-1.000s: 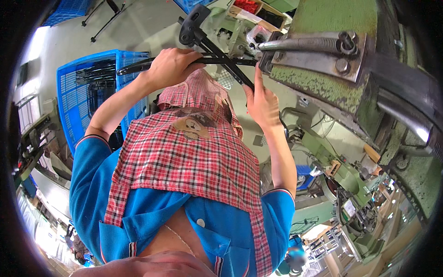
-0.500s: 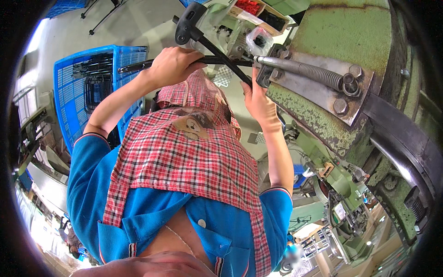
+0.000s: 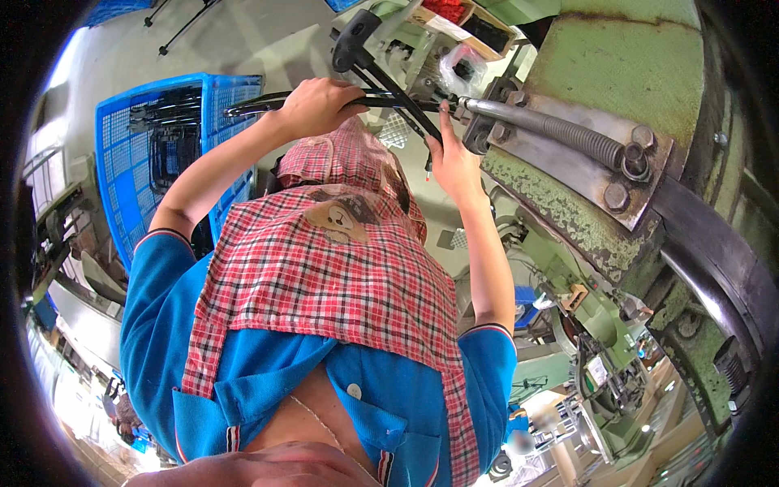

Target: The person repeatedly picks black metal bicycle parts from a blue crate, places them into a green machine, and secures them with a clamp. They then remove the parts and place them on a nearby table. This process is repeated multiple times.

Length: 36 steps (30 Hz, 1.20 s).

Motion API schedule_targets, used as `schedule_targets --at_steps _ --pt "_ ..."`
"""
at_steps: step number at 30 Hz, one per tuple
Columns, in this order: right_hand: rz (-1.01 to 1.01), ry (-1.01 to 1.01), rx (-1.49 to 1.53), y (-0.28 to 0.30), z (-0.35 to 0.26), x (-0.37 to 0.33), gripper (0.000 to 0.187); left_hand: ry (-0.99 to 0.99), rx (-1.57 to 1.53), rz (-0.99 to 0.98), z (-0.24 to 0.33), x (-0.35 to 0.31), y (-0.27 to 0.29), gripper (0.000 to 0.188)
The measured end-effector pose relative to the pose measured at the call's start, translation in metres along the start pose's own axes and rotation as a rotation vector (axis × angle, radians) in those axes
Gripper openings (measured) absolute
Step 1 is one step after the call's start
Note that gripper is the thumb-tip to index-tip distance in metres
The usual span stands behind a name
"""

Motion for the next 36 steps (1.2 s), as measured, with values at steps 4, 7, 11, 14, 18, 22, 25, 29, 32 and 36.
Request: schedule_targets --at_steps 4,7,11,14,18,22,25,29,32,36 --pt "-0.212 -0.255 0.139 -0.005 0.010 -0.001 0.073 -0.105 0.127 0.093 0.010 -0.004 0.013 0.026" --pt "-0.112 -0.197 0.214 -0.007 0.010 -0.007 0.073 -0.197 0.198 -0.029 0.040 0.011 0.071 0.025" --pt "-0.111 -0.210 0.158 0.006 -0.015 -0.001 0.076 -0.428 0.100 0.193 0.051 0.124 0.069 0.024" --pt "-0.048 -0.117 0.029 0.005 -0.024 0.005 0.077 -0.412 0.338 -0.070 0.047 0.245 0.007 0.022" --pt "-0.032 -0.093 0.024 -0.001 -0.032 0.016 0.075 -0.290 0.345 0.006 0.030 0.329 -0.040 0.028" --pt "0.033 -0.082 0.026 0.000 -0.034 0.012 0.071 -0.352 0.426 -0.048 0.047 0.323 -0.056 0.023" --pt "0.048 -0.083 0.045 -0.004 -0.030 0.010 0.069 -0.420 0.394 0.097 0.046 0.302 -0.029 0.020" --pt "0.071 -0.060 0.050 -0.010 -0.020 0.007 0.071 -0.498 0.109 0.170 0.056 0.244 0.036 0.025" --pt "0.078 -0.031 0.042 -0.012 -0.012 0.006 0.071 -0.608 -0.251 0.092 0.055 0.180 0.049 0.014" --pt "0.071 -0.027 -0.046 -0.025 0.009 0.000 0.067 -0.459 -0.349 -0.074 0.050 0.105 0.022 0.026"
Point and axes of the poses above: each hand's wrist, its own x-axis towards the middle knuckle, its own y-axis out of the back of the hand, z = x × y, the point moved 8 cm from there along x, towards the middle knuckle, and after that the axes turned 2 degrees about z, right-handed, at the moved point
